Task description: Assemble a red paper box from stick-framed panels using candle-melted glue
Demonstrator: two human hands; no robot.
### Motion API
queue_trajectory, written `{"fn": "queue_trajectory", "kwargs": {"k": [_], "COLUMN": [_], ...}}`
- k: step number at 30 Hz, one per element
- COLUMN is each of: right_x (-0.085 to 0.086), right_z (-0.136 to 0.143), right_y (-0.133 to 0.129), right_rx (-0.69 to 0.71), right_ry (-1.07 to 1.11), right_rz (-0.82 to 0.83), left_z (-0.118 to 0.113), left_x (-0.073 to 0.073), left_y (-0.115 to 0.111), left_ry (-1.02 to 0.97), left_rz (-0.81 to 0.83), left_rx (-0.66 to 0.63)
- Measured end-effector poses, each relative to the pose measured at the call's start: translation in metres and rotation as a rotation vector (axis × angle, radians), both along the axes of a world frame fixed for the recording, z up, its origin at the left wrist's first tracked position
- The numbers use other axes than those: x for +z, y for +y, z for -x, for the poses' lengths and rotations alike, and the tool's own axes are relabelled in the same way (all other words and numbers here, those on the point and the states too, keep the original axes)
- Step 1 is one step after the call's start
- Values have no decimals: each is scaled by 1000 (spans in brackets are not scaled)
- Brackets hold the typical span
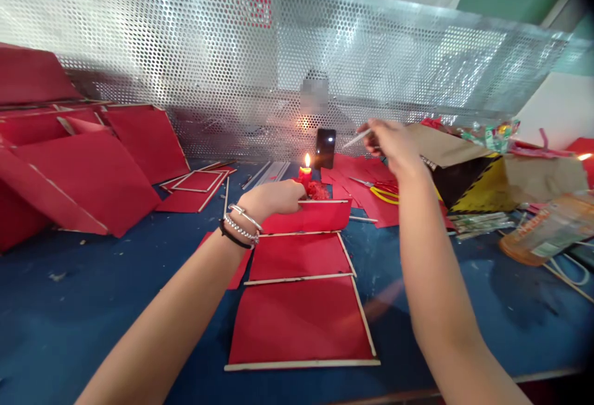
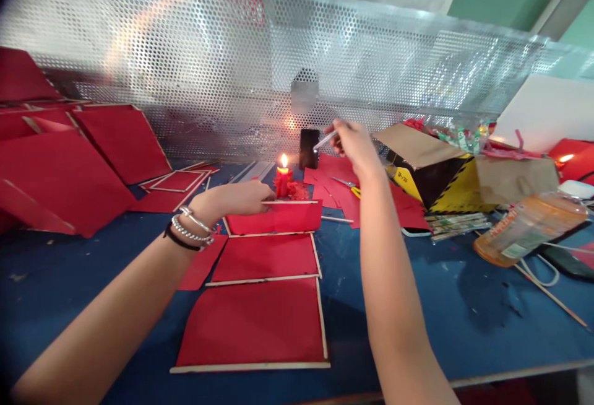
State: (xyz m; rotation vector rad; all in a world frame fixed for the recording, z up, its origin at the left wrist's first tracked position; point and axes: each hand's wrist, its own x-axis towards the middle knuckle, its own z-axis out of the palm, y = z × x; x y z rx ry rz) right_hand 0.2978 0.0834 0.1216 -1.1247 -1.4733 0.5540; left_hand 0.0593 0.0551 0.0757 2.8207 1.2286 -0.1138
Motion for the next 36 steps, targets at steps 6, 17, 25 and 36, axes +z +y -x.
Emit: {"fn": "queue_trajectory", "kwargs": {"k": [6, 17, 25, 36], "right_x": [-32, -58, -62, -60], "right_z": [44, 48, 46, 44], "right_y": [27, 46, 52, 45], "right_rx": [-10, 16, 45, 28], "right_ry": [-83, -112, -93, -113], "right_rz": [155, 238, 237, 199], "left_z": [-1, -6, -3, -8], "left_x": [5, 18, 12, 16], "left_y": [-6, -19, -12, -20], "left_ry": [-5, -5, -44, -28], "left_rz": [-34, -25, -3, -8], "left_rx": [9, 54, 15, 23]}}
